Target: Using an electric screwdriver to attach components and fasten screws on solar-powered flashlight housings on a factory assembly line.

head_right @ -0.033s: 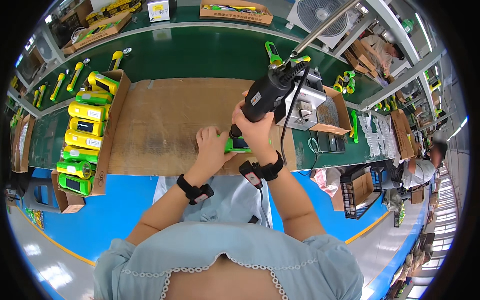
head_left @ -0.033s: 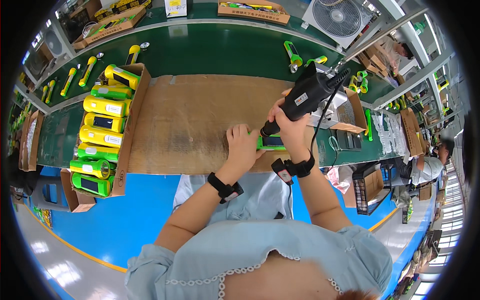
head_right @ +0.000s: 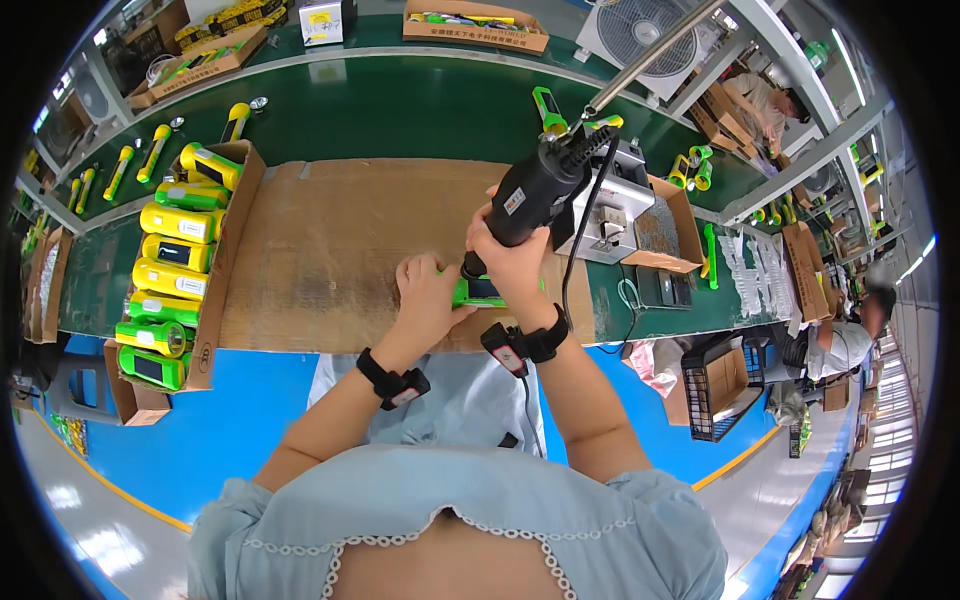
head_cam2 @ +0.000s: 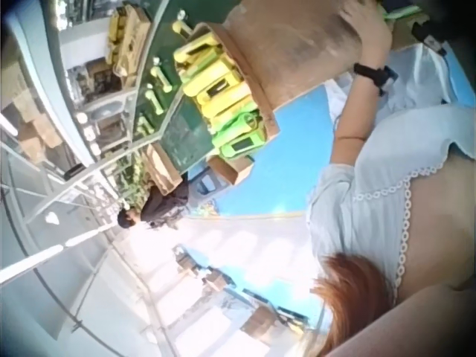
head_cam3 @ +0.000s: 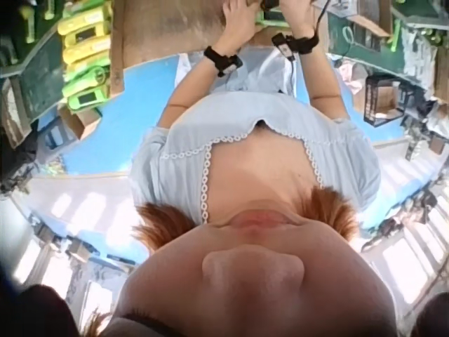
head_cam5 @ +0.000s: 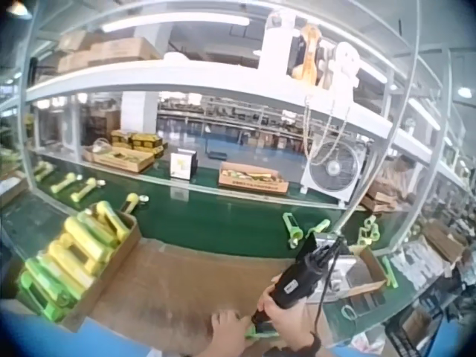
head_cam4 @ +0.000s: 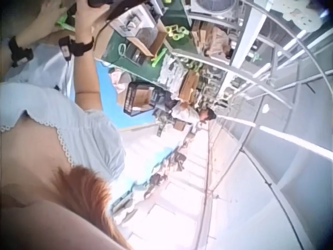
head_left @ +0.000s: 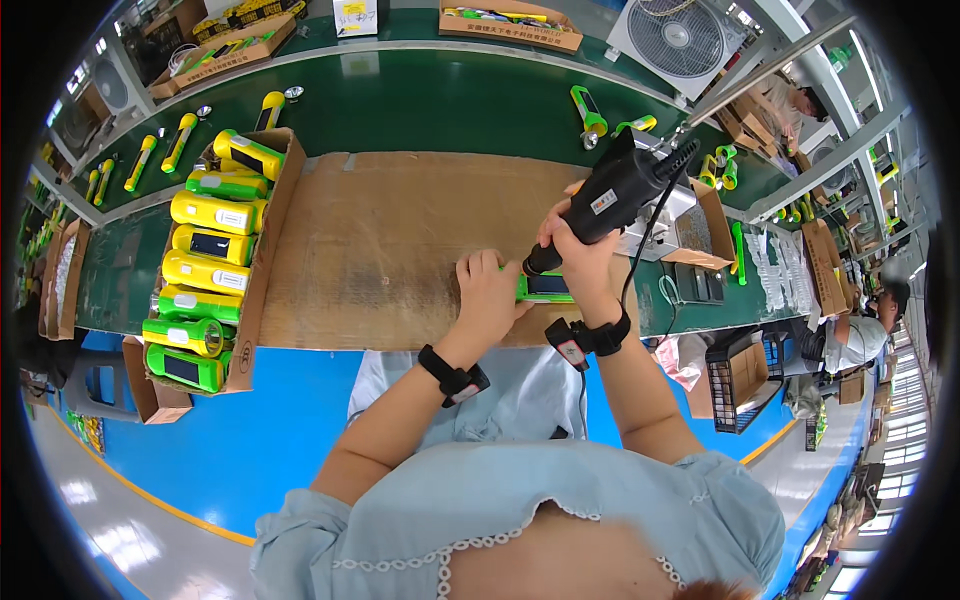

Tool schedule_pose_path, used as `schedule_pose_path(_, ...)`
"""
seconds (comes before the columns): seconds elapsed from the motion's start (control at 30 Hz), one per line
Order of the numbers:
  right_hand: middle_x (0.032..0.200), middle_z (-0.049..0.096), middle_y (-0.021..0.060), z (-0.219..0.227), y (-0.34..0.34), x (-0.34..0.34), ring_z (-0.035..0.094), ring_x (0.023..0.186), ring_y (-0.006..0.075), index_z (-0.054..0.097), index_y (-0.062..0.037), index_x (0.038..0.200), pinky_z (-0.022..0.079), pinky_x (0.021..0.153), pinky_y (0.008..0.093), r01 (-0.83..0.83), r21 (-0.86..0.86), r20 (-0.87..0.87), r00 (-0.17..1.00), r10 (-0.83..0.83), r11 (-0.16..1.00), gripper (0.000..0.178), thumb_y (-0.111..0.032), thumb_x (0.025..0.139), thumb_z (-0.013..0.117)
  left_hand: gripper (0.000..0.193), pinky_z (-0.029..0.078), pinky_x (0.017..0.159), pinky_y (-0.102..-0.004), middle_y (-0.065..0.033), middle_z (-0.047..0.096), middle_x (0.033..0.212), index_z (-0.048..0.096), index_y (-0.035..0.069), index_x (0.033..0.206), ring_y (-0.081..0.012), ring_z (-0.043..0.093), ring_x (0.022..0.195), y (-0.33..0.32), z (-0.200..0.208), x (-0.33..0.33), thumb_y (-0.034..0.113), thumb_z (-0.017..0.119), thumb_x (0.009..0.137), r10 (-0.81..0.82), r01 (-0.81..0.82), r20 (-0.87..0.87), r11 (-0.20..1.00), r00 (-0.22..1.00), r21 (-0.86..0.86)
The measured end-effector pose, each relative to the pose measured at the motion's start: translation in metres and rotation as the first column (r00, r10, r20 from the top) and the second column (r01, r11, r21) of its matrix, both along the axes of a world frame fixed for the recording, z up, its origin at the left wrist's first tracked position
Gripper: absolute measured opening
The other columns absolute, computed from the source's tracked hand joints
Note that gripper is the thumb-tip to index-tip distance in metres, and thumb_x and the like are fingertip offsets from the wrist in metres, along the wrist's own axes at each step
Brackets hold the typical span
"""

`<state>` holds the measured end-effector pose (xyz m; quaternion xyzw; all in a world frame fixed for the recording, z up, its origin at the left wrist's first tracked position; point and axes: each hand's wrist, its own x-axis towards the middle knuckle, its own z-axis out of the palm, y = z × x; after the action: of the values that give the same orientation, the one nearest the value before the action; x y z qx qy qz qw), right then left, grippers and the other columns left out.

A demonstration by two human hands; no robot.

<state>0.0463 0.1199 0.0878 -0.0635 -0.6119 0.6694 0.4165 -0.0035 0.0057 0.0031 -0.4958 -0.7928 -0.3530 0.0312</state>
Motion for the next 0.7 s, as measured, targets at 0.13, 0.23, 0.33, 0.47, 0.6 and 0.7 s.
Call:
schedule_pose_path(0.13, 0.07, 0.056, 0.0049, 0.002, -0.001, -0.004, 0.055, 0.057, 0.0105, 0.049, 0.0017, 0.108, 0.046, 0.052, 0.0251, -0.015, -0.017, 0.017, 1.0, 0.015, 1.0, 0.036, 0.01, 0.074, 0.056, 0.048, 0.027, 0.097, -0.0503, -0.0139, 0.048, 0.104, 0.061, 0.002, 0.097, -0.0334, 0.042, 0.106, 0.003, -0.005, -0.001, 0.029, 0.08, 0.061, -0.001, 0.001, -0.009, 1.0, 1.0, -0.005)
schedule_pose_path(0.23, 0.069, 0.056, 0.0029, -0.001, 0.002, -0.008, 0.054, 0.056, 0.0091, 0.051, 0.0005, 0.107, 0.045, 0.052, 0.0245, -0.003, 0.025, 0.045, 0.999, 0.001, 1.0, 0.036, 0.01, 0.073, 0.058, 0.053, 0.027, 0.097, -0.0505, -0.0135, 0.05, 0.108, 0.059, 0.002, 0.1, -0.0322, 0.042, 0.11, 0.003, -0.007, -0.003, 0.032, 0.08, 0.061, -0.036, 0.038, -0.062, 0.999, 0.997, 0.026)
schedule_pose_path(0.33, 0.07, 0.055, 0.006, -0.001, 0.003, -0.008, 0.055, 0.057, 0.0143, 0.047, 0.0003, 0.111, 0.046, 0.054, 0.0285, 0.03, 0.13, 0.129, 0.991, -0.047, 0.991, 0.037, 0.008, 0.074, 0.052, 0.058, 0.026, 0.098, -0.051, -0.0135, 0.052, 0.107, 0.055, 0.001, 0.105, -0.0313, 0.043, 0.111, 0.002, -0.004, -0.005, 0.035, 0.078, 0.064, -0.05, 0.048, -0.044, 0.998, 0.998, -0.04)
schedule_pose_path(0.47, 0.071, 0.055, 0.0062, 0.01, -0.002, 0.006, 0.057, 0.059, 0.0149, 0.047, 0.0012, 0.116, 0.047, 0.056, 0.0277, 0.1, 0.042, -0.005, 0.995, -0.1, 0.994, 0.038, 0.005, 0.079, 0.056, 0.053, 0.027, 0.098, -0.0539, -0.0148, 0.055, 0.103, 0.052, 0.0, 0.109, -0.0326, 0.048, 0.107, -0.006, -0.006, -0.006, 0.033, 0.072, 0.072, -0.098, 0.09, -0.132, 0.994, 0.986, -0.069)
schedule_pose_path(0.6, 0.072, 0.057, 0.0082, 0.017, 0.025, 0.05, 0.058, 0.062, 0.016, 0.05, 0.0017, 0.102, 0.047, 0.06, 0.0274, 0.297, 0.041, -0.188, 0.94, -0.284, 0.954, 0.022, -0.001, 0.083, 0.06, 0.047, 0.028, 0.097, -0.0567, -0.0167, 0.056, 0.104, 0.051, 0.0, 0.111, -0.0345, 0.049, 0.105, -0.021, 0.001, 0.005, 0.027, 0.069, 0.076, -0.103, 0.047, -0.212, 0.966, 0.972, -0.255)
schedule_pose_path(0.7, 0.074, 0.059, 0.009, 0.018, 0.039, 0.09, 0.058, 0.063, 0.0159, 0.049, -0.0004, 0.094, 0.047, 0.06, 0.0275, 0.5, 0.095, -0.188, 0.858, -0.478, 0.861, 0.018, -0.002, 0.082, 0.063, 0.049, 0.025, 0.1, -0.0561, -0.0171, 0.055, 0.107, 0.05, 0.0, 0.113, -0.0336, 0.05, 0.105, -0.037, 0.003, 0.016, 0.024, 0.07, 0.075, -0.152, 0.141, -0.072, 0.981, 0.986, -0.137)
